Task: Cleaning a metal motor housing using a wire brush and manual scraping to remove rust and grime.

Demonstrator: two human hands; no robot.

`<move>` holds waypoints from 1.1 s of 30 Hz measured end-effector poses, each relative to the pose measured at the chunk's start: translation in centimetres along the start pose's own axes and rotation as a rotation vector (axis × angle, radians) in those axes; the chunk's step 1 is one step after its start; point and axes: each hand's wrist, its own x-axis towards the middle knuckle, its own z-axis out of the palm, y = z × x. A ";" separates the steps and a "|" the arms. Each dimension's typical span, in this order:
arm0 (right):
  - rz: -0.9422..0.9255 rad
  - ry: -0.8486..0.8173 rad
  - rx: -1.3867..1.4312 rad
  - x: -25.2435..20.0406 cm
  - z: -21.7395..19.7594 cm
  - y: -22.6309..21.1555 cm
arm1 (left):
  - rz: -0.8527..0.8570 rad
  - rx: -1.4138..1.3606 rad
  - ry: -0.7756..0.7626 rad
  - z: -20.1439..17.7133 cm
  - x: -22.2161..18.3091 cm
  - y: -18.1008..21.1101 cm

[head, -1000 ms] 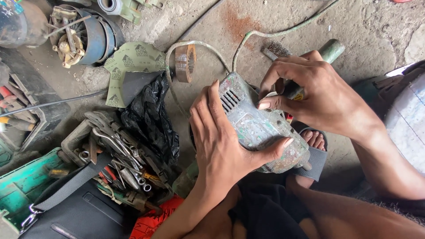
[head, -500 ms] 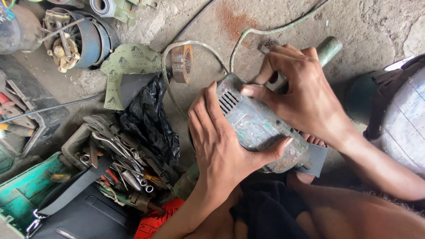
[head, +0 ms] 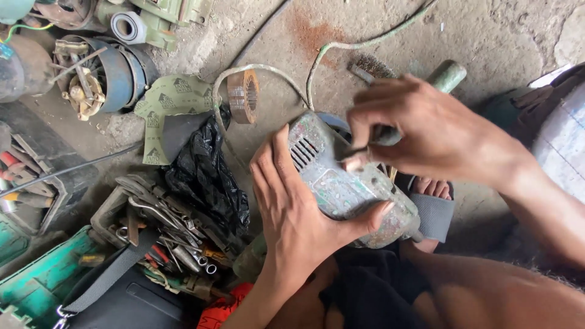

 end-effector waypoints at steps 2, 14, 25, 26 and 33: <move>-0.187 0.056 -0.045 3.3 -0.2 1.0 | 0.005 0.025 -0.013 0.0 0.0 -0.4; -0.356 -0.324 0.119 9.3 -1.5 3.9 | -0.008 -0.005 -0.042 -0.5 -0.3 0.0; -0.626 -0.309 0.046 7.6 -2.3 1.9 | -0.049 -0.085 -0.036 -0.3 -1.0 0.3; -0.675 -0.364 0.065 7.0 -2.1 2.3 | -0.028 -0.071 -0.022 -0.1 -1.1 0.3; -0.690 -0.286 -0.177 7.0 -2.1 2.9 | -0.039 -0.115 -0.020 0.0 -1.3 0.4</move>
